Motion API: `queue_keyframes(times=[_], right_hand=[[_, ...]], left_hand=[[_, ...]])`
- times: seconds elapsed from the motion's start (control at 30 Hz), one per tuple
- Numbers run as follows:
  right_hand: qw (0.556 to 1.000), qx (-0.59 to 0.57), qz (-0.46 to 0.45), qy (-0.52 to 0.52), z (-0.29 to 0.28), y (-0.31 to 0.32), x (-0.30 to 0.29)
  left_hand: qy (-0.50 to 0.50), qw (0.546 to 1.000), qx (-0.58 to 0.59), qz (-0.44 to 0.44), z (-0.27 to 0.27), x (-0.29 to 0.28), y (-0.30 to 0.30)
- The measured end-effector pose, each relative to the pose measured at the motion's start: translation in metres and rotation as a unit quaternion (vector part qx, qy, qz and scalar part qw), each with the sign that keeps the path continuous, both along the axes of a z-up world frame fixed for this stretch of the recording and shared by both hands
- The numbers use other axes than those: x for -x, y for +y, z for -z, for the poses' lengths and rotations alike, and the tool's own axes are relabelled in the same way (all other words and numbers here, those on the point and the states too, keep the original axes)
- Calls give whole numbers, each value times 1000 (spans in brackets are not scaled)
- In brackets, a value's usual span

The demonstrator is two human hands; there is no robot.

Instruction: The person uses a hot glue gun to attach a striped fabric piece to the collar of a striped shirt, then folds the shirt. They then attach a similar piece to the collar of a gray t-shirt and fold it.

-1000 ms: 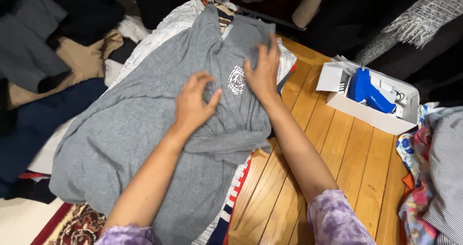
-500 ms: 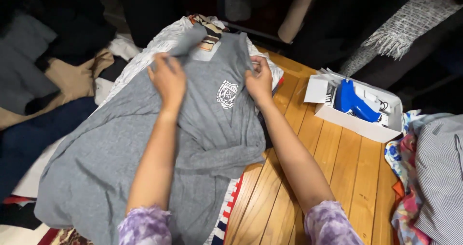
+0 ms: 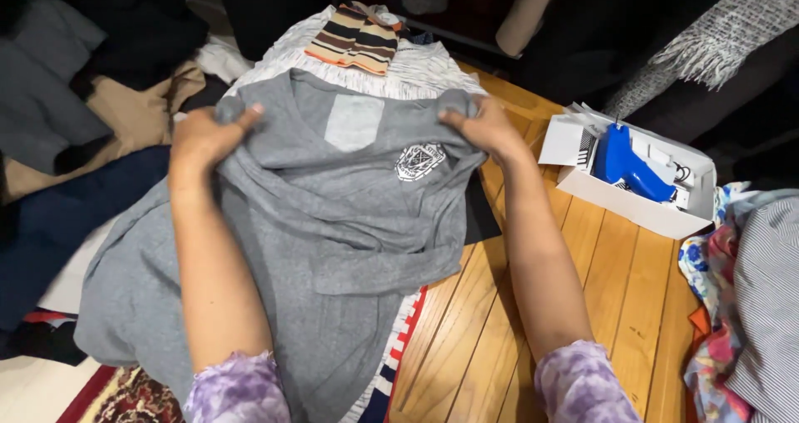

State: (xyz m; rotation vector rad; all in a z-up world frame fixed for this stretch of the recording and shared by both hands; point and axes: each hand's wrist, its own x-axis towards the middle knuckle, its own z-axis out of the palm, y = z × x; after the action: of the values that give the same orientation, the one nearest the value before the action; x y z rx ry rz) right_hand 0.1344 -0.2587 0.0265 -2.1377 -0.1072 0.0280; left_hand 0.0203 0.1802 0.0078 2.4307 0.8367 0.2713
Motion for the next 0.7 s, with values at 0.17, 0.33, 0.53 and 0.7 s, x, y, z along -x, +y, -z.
queue_keyframes(times=[0.17,0.33,0.53,0.7], right_hand=[[985,-36,-133,103,2,-3,7],[962,28,-230,143,-19,-4,12],[948,50,-301,86,-49,1,42],[923,-303,-226,66,-21,33,29]], left_hand=[[-123,982,25,139,-12,8,-25],[-196,967,102,127,-38,14,-34],[183,974,32,131,-81,55,-35],[-56,974,129,179,-56,48,-34]])
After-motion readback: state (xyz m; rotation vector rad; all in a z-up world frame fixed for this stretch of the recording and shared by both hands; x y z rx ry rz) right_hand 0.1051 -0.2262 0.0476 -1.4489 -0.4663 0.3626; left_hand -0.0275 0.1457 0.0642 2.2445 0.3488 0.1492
